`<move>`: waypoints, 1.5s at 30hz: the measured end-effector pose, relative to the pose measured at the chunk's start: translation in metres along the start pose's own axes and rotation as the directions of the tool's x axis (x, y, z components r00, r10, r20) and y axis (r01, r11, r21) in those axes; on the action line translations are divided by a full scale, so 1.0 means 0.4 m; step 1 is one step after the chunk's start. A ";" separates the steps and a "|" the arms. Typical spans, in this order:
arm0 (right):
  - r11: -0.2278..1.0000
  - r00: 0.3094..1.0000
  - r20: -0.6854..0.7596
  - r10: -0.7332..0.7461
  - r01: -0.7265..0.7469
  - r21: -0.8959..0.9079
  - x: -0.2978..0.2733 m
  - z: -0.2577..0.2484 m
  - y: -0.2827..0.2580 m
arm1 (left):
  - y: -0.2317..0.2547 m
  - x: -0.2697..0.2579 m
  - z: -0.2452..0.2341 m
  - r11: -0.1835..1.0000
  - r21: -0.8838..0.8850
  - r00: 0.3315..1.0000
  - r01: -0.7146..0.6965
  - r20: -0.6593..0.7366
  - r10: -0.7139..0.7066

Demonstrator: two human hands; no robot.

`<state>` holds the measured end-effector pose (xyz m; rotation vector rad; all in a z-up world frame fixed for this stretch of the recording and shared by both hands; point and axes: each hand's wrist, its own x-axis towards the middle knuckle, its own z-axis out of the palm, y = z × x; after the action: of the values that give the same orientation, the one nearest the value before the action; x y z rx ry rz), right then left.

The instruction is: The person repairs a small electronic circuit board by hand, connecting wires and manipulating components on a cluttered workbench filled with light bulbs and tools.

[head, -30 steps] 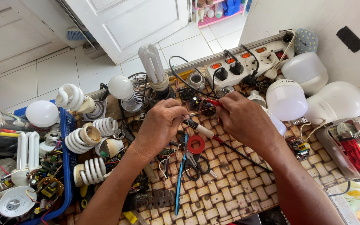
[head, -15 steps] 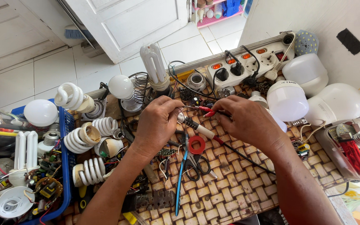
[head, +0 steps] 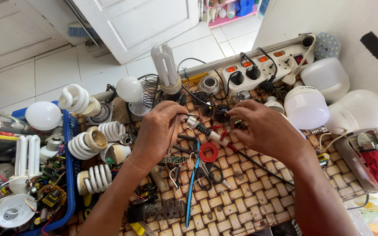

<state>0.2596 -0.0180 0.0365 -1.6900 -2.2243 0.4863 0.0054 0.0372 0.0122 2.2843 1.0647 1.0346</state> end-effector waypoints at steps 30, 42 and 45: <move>0.546 0.997 0.074 -0.002 -0.061 0.836 0.035 0.198 -0.100 | -0.012 -0.105 0.000 0.997 -0.030 0.995 -0.067 0.070 0.069; 0.019 0.984 0.180 0.017 -0.180 0.984 0.031 0.235 -0.025 | -0.047 -0.250 -0.050 0.996 0.082 0.945 0.044 0.320 -0.068; 0.166 0.988 0.153 0.029 -0.156 0.974 0.017 0.241 -0.030 | -0.060 -0.244 -0.051 0.996 0.006 0.964 0.086 0.254 -0.085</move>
<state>0.2055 -0.0223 -0.0442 -0.9643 -1.1228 1.6489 -0.0639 -0.0231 -0.0338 2.2703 1.0409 0.6873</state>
